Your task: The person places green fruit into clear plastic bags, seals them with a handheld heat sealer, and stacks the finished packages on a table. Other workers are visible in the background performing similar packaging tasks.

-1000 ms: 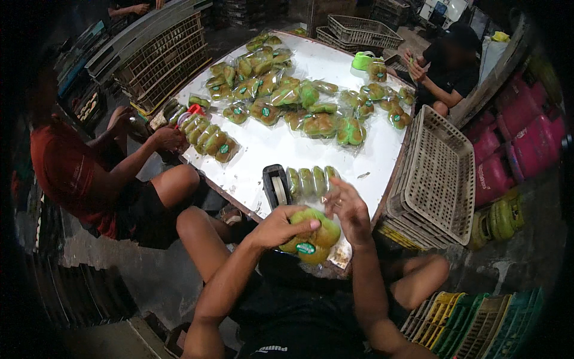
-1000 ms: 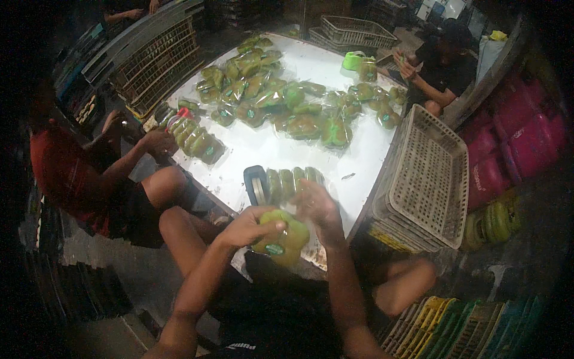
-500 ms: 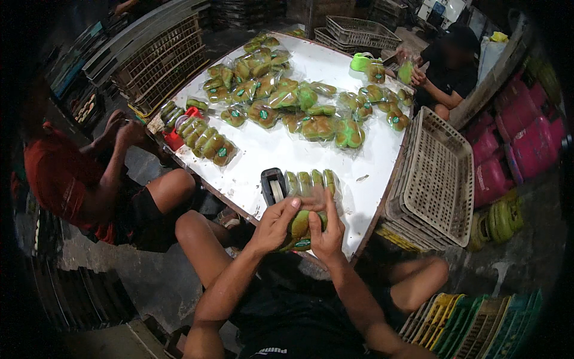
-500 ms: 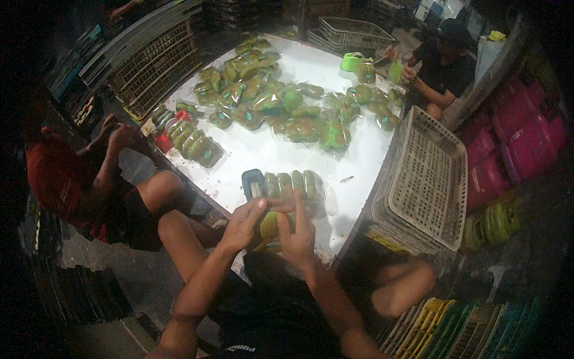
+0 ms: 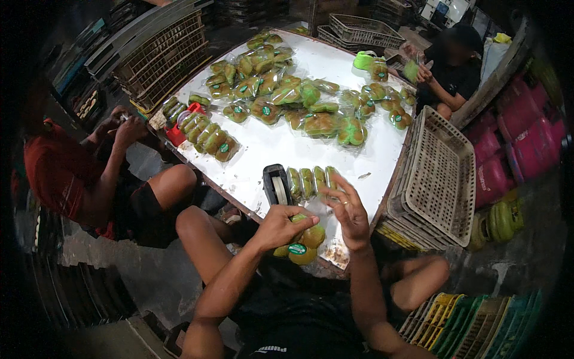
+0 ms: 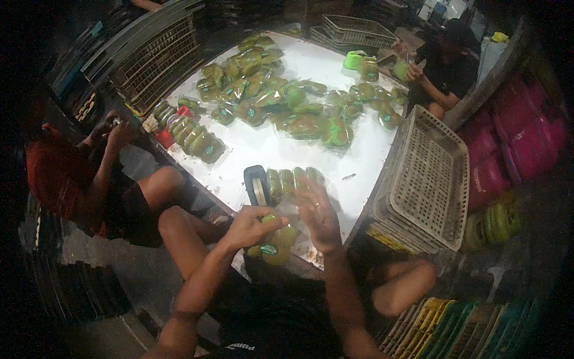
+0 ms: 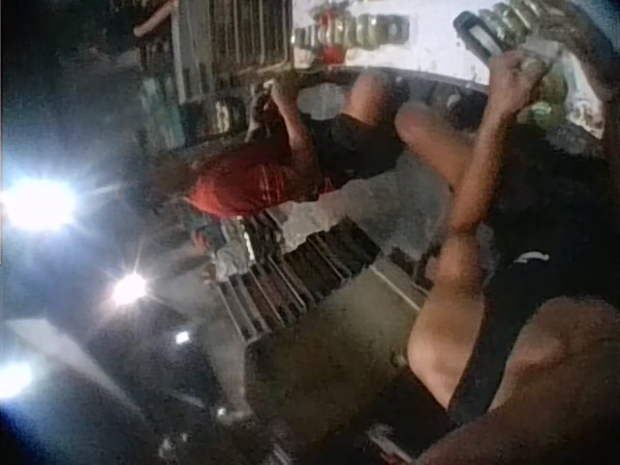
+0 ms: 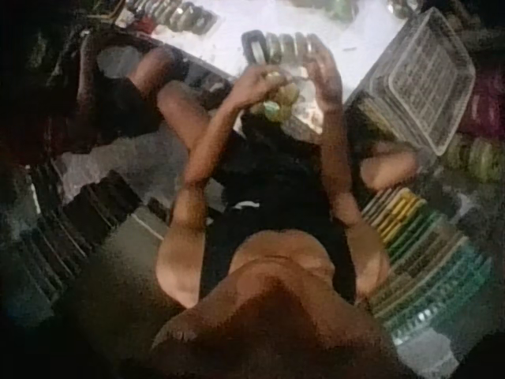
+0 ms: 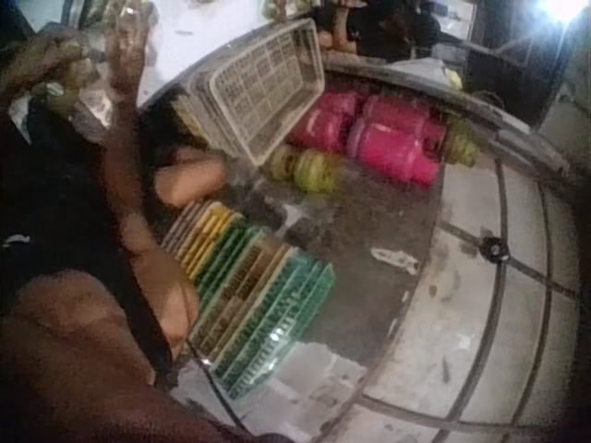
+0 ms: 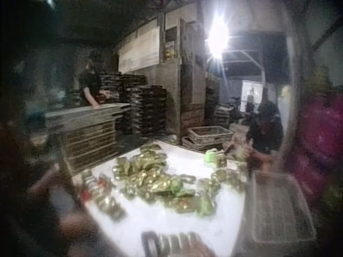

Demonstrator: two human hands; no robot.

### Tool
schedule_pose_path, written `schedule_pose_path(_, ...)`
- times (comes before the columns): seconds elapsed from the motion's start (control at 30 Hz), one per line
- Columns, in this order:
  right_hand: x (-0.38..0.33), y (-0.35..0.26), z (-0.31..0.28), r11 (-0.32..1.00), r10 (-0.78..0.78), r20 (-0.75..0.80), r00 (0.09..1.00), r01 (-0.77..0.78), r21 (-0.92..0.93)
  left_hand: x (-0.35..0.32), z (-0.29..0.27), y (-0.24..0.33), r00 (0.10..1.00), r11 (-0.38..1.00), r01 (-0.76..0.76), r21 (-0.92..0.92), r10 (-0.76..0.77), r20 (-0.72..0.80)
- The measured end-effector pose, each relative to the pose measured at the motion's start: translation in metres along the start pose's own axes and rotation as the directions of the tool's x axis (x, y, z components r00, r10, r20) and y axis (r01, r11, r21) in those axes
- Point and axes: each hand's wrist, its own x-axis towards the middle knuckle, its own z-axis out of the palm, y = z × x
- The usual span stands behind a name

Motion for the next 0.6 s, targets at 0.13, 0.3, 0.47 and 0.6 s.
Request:
schedule_pose_path(0.13,-0.003,0.007,-0.002,0.857,0.307,-0.212,0.928,-0.366,-0.362,0.001,0.011,-0.007,0.989,0.995,-0.088,-0.041,0.082,-0.12)
schedule_pose_path(0.3,-0.008,0.009,0.003,0.661,-0.024,-0.193,0.981,-0.129,-0.74,0.008,0.005,-0.009,0.98,0.973,-0.172,-0.151,0.153,-0.129)
schedule_pose_path(0.47,-0.004,-0.007,-0.002,0.681,-0.045,0.022,0.999,0.047,-0.731,0.011,0.0,-0.017,0.99,0.972,-0.137,-0.192,0.129,-0.057)
schedule_pose_path(0.6,-0.01,0.012,0.02,0.639,-0.008,-0.288,0.958,-0.217,-0.738,0.016,0.007,-0.03,0.976,0.986,-0.043,-0.158,0.008,-0.219)
